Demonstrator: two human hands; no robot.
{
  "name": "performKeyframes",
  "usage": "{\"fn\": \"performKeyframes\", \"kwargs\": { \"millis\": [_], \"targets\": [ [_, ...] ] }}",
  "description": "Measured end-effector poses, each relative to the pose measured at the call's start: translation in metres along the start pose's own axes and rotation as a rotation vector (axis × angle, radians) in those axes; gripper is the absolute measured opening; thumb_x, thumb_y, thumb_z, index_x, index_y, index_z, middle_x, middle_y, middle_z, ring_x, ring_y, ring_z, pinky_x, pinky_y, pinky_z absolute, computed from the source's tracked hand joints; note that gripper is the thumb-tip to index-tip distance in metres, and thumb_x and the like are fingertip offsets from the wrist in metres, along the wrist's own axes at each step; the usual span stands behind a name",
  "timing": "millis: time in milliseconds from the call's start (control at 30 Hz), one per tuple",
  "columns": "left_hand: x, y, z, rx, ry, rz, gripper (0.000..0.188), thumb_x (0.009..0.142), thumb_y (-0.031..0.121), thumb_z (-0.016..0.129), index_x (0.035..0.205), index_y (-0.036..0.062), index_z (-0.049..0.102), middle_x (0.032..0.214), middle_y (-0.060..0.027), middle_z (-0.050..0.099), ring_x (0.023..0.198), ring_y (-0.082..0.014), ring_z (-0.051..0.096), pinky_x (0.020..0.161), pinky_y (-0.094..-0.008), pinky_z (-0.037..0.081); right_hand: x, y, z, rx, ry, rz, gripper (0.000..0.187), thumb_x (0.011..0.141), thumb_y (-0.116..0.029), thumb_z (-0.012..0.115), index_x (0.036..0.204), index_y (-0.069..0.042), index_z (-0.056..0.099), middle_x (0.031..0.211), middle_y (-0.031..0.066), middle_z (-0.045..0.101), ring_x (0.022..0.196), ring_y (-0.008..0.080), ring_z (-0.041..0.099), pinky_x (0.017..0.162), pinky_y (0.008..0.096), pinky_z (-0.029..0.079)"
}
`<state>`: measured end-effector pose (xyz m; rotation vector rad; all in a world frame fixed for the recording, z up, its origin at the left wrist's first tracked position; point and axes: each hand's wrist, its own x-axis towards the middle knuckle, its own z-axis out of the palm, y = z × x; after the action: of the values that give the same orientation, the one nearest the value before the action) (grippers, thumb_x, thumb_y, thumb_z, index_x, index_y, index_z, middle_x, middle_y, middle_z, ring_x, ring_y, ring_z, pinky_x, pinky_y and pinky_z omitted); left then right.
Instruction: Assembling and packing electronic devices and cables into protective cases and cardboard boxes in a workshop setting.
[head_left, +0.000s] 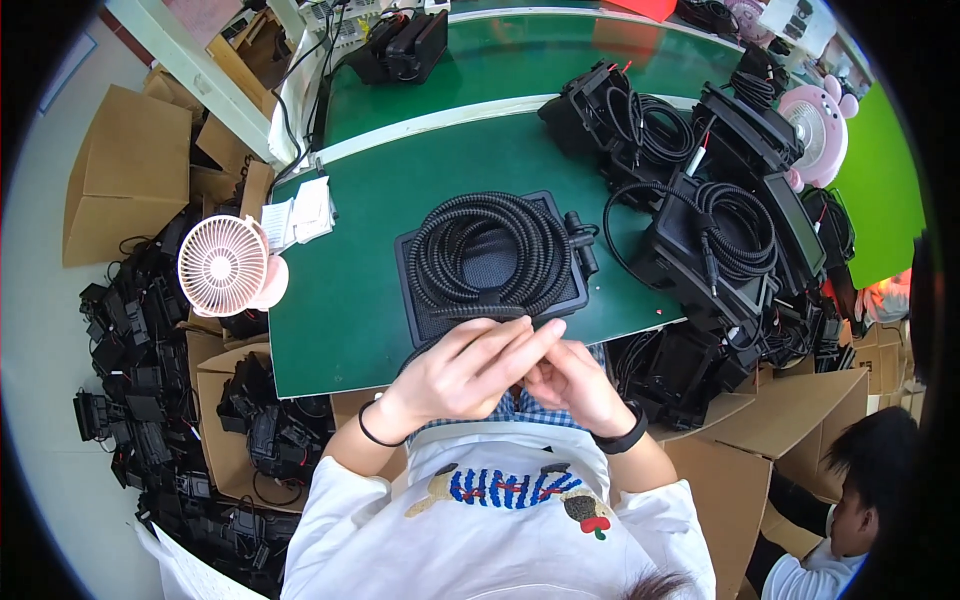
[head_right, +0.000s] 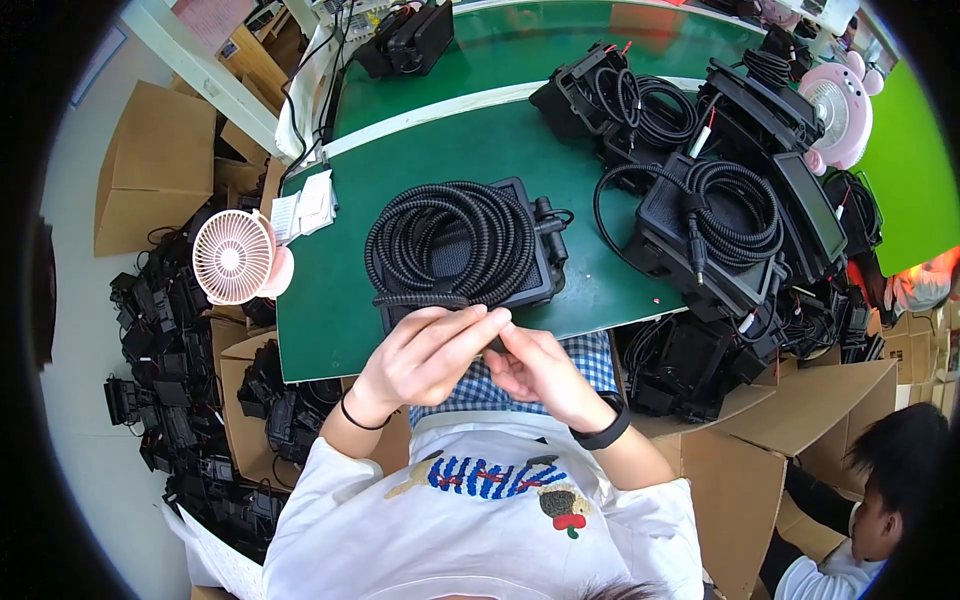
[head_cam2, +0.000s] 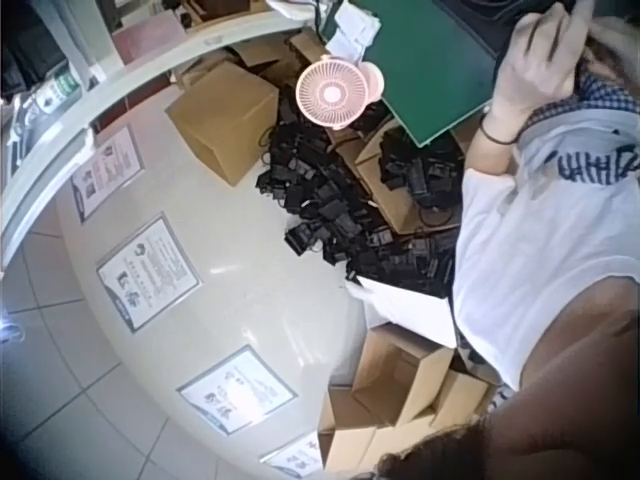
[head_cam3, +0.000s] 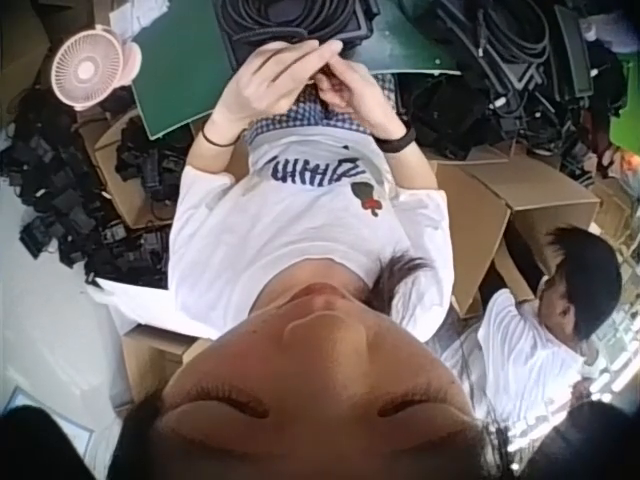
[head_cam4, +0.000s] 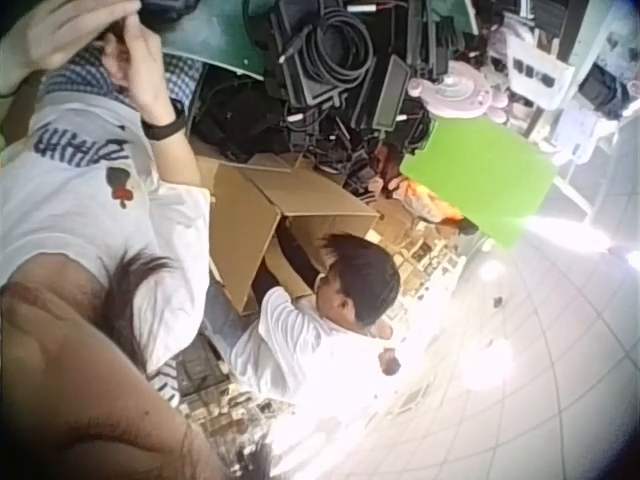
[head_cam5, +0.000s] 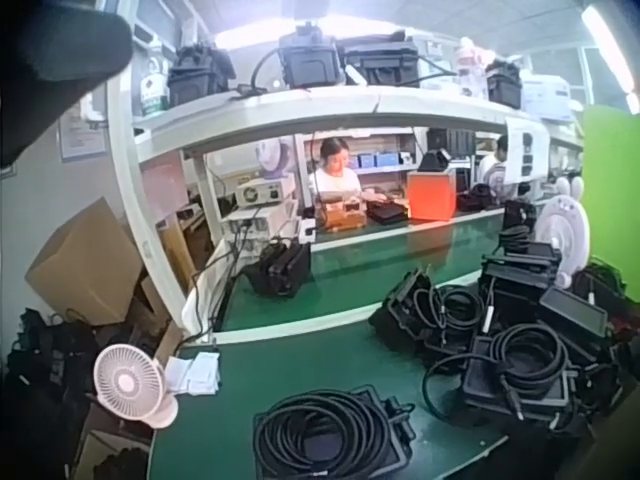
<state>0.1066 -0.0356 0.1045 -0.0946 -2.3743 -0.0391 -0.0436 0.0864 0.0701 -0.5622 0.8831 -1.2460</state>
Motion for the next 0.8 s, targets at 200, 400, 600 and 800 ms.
{"fn": "performKeyframes", "kwargs": {
  "millis": [200, 400, 600, 800],
  "targets": [
    [0.004, 0.000, -0.004, 0.024, -0.047, -0.086, 0.033, 0.077, 0.000, 0.066, 0.110, -0.0075, 0.067, 0.120, -0.0082, 0.067, 0.088, -0.0149, 0.067, 0.075, -0.0271, 0.053, -0.002, -0.013, 0.013, -1.379, 0.366, -0.860, 0.020, 0.090, -0.018, 0.064, 0.099, -0.001, 0.058, 0.075, 0.0116, 0.061, 0.064, 0.0296, 0.060, 0.060, 0.0371, 0.050],
    [0.000, -0.001, 0.001, -0.030, 0.014, -0.002, 0.033, 0.079, -0.001, 0.063, 0.112, -0.0039, 0.068, 0.118, -0.0077, 0.068, 0.101, -0.0206, 0.067, 0.077, -0.0289, 0.054, -0.002, 0.004, 0.012, -1.313, 0.428, -0.799, 0.021, 0.093, -0.017, 0.060, 0.104, 0.001, 0.057, 0.070, 0.0102, 0.059, 0.060, 0.0266, 0.059, 0.055, 0.0352, 0.049],
    [-0.003, -0.002, -0.003, 0.011, -0.022, 0.033, 0.035, 0.077, 0.001, 0.065, 0.111, -0.0045, 0.068, 0.117, -0.0075, 0.069, 0.102, -0.0192, 0.066, 0.077, -0.0299, 0.054, -0.008, -0.010, 0.016, -0.751, 0.238, -0.380, 0.021, 0.100, -0.017, 0.049, 0.102, 0.002, 0.058, 0.068, 0.0113, 0.061, 0.057, 0.0214, 0.059, 0.054, 0.0313, 0.045],
    [-0.020, 0.021, -0.003, 0.049, 0.190, -0.096, 0.024, 0.078, 0.003, 0.071, 0.101, 0.0100, 0.074, 0.111, -0.0029, 0.062, 0.084, -0.0143, 0.062, 0.071, -0.0239, 0.050, -0.010, -0.032, -0.009, -0.942, 0.591, -0.784, 0.020, 0.090, -0.019, 0.059, 0.088, 0.000, 0.065, 0.073, 0.0100, 0.063, 0.061, 0.0190, 0.059, 0.057, 0.0309, 0.046]
  ]
}}
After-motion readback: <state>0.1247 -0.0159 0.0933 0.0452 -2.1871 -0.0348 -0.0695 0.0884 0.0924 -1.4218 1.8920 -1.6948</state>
